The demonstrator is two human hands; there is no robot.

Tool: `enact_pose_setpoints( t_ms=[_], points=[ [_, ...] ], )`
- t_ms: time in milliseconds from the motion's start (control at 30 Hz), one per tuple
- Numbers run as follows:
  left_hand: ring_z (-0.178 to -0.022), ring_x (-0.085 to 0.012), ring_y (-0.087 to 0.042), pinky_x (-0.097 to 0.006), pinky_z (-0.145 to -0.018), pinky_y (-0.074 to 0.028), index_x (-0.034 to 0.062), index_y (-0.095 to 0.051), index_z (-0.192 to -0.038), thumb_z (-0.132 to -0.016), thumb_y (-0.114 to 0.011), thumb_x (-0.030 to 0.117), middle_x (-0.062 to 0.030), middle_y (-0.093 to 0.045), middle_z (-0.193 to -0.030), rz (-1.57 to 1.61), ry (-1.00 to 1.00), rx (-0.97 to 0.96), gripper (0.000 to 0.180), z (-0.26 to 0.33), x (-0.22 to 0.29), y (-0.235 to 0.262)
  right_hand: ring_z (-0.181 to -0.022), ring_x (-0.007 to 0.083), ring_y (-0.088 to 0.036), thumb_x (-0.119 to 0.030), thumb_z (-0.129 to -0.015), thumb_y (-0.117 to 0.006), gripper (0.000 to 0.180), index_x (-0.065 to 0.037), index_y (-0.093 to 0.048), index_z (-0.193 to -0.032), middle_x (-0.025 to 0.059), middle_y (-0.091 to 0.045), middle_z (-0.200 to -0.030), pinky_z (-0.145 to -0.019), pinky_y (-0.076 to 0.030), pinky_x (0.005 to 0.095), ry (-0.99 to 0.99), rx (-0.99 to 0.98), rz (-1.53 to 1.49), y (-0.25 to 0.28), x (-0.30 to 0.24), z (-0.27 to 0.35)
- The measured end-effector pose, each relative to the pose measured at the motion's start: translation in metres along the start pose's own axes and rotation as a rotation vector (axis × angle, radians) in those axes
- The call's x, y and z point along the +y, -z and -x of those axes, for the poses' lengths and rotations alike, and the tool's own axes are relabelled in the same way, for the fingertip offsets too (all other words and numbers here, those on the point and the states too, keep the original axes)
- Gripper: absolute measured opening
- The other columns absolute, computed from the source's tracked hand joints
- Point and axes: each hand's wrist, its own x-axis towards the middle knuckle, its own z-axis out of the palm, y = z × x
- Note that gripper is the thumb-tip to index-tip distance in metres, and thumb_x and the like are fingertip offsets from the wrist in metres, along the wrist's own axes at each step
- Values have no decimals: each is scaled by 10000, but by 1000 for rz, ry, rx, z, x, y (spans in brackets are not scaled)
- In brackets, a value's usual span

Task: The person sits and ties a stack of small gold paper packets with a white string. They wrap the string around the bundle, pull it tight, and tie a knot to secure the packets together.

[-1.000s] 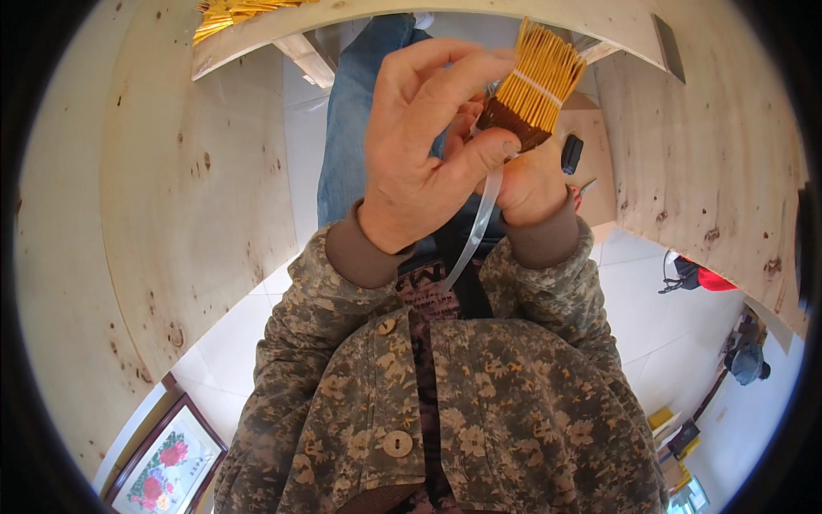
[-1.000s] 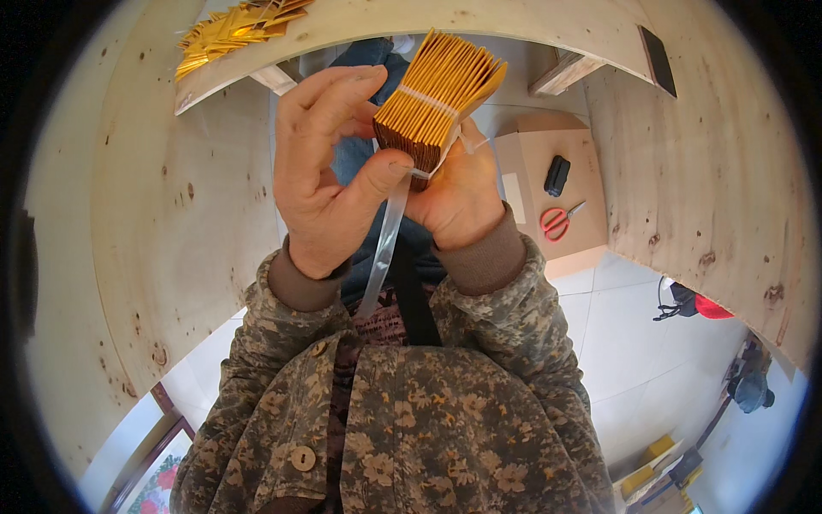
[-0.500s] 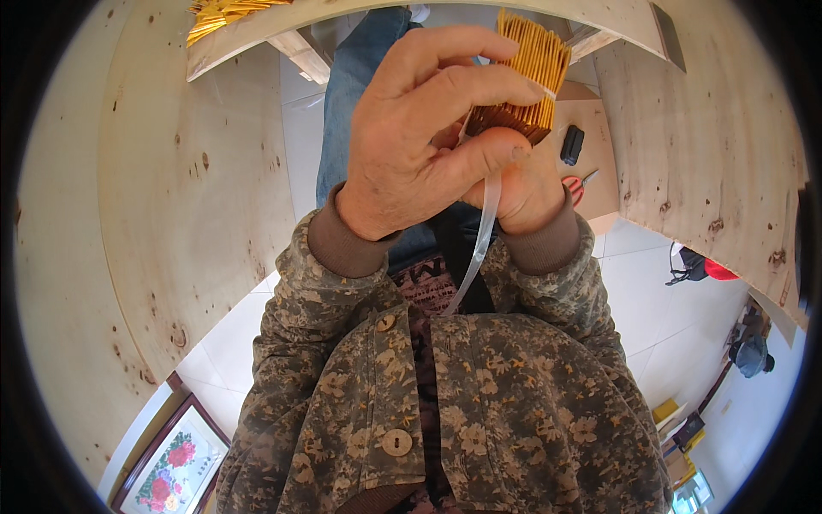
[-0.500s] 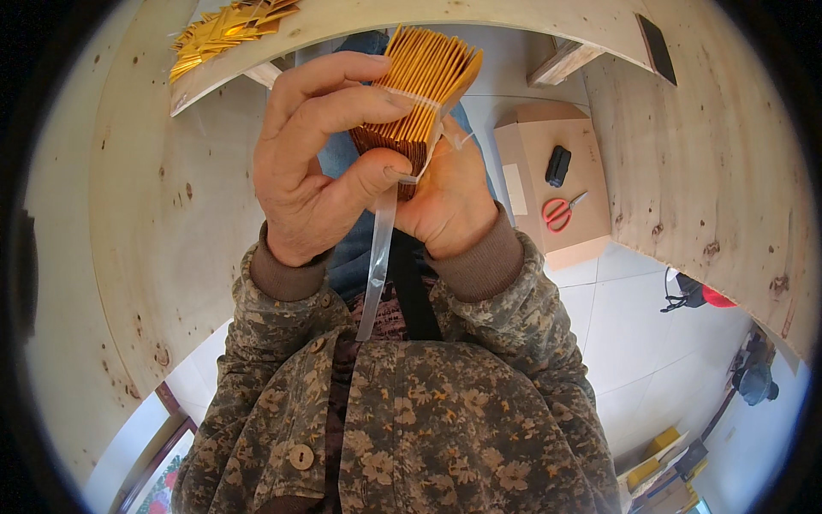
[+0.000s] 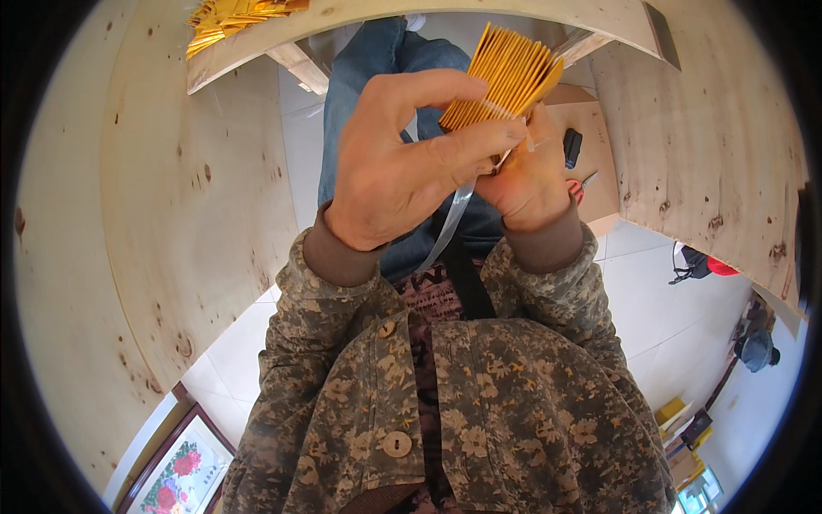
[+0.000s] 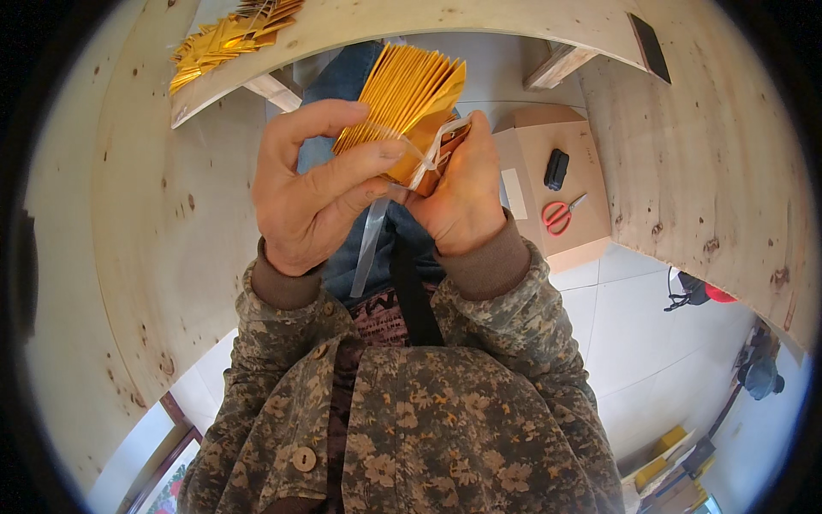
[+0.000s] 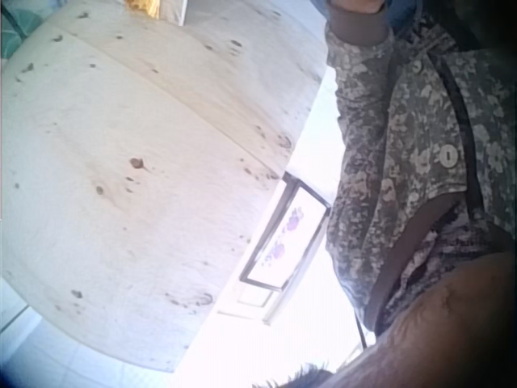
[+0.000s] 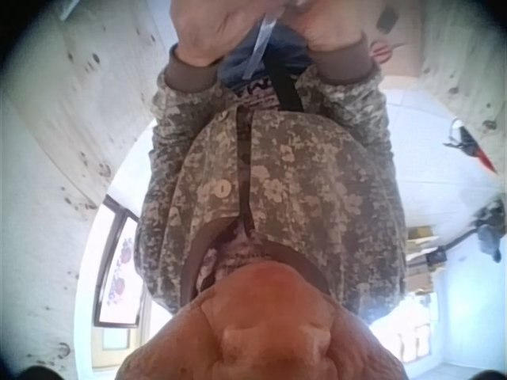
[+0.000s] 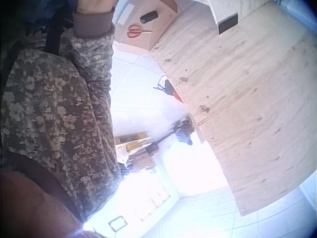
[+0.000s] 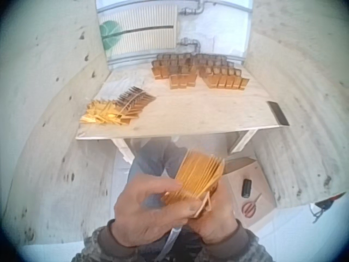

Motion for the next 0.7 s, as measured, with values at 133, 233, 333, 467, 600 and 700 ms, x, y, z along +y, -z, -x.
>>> enact_pose_setpoints(
  t_ms=[133,233,333,467,600,700],
  points=[
    [-882,-205,-637,-296,-750,-526,88,-755,-1047,-685,-841,63,-78,-646,-1080,73,169,129,373,4,6,-2,-1169,328,-600,-539,-1029,-207,630,-94,-485,-1378,137,-589,-1312,-929,-505,551,-30,-180,-153,-8,-2,-2],
    [-968,-232,-640,-328,-827,-522,-20,-705,-1047,-730,-853,61,-133,-620,-1128,313,516,312,359,9,17,-12,-1204,343,-583,-547,-1024,-207,644,-87,-460,-1397,145,-572,-1335,-960,-492,561,140,232,104,-16,-1,1],
    [-842,-177,-639,-272,-698,-523,65,-742,-957,-664,-878,53,-73,-651,-1011,308,550,412,323,12,20,-22,-1214,347,-578,-540,-1023,-212,638,-82,-452,-1397,148,-564,-1348,-962,-497,549,210,231,112,-23,-2,6],
    [-873,-189,-622,-290,-733,-512,81,-762,-983,-664,-867,68,-62,-663,-1013,101,322,290,337,11,17,-18,-1185,338,-600,-529,-1024,-229,614,-87,-482,-1366,147,-583,-1327,-950,-504,555,192,216,125,-27,-3,6],
    [-917,-212,-603,-338,-809,-492,107,-780,-1003,-630,-854,108,-48,-672,-1049,10,157,160,380,6,10,-5,-1136,325,-633,-510,-1026,-245,583,-91,-520,-1322,142,-615,-1281,-919,-524,555,108,177,122,-26,-2,6],
    [-964,-246,-606,-377,-878,-481,80,-773,-1004,-670,-845,140,-83,-672,-1064,1,58,80,347,3,7,2,-1104,316,-653,-507,-1026,-239,588,-80,-534,-1303,146,-631,-1254,-891,-548,534,76,121,134,-22,-2,5]
  ],
)
